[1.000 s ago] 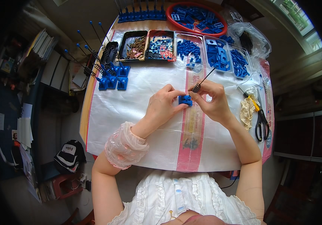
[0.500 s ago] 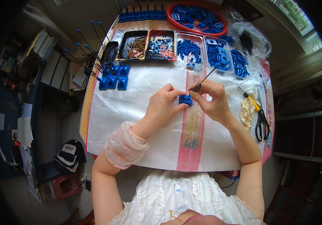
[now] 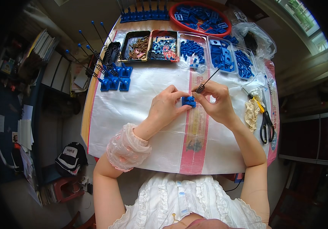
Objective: The recorder uses a specialized tool to assemble small plastic parts and springs on a workbench.
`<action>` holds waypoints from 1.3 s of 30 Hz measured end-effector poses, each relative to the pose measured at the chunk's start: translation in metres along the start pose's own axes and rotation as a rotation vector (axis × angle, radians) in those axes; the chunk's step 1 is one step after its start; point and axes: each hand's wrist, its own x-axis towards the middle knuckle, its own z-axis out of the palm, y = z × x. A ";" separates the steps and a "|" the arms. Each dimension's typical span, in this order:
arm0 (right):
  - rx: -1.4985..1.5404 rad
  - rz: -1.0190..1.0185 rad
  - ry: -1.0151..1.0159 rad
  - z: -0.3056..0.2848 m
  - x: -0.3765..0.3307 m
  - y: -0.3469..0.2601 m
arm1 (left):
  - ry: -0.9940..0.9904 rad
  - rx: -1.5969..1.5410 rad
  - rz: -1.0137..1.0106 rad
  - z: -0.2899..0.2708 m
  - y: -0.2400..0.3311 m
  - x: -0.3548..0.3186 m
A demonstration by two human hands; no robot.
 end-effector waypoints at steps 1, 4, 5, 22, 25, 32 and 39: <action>0.001 0.001 0.001 0.000 0.000 0.000 | -0.001 -0.002 0.000 0.000 0.000 0.000; 0.003 0.005 -0.004 -0.001 0.000 -0.001 | -0.004 -0.004 -0.004 -0.001 0.001 0.000; 0.003 0.000 -0.002 -0.001 0.000 -0.001 | -0.004 -0.002 -0.007 -0.001 0.001 0.000; -0.008 -0.015 0.020 -0.002 -0.001 0.001 | 0.007 0.013 -0.003 0.000 0.004 0.003; 0.005 -0.023 0.031 0.000 0.000 0.002 | 0.011 0.002 0.004 0.000 0.003 0.002; -0.008 -0.035 0.032 0.000 0.000 0.001 | 0.006 0.000 0.003 0.000 0.002 0.002; -0.003 -0.050 0.031 0.000 0.000 0.002 | -0.034 0.036 -0.025 -0.002 0.003 0.002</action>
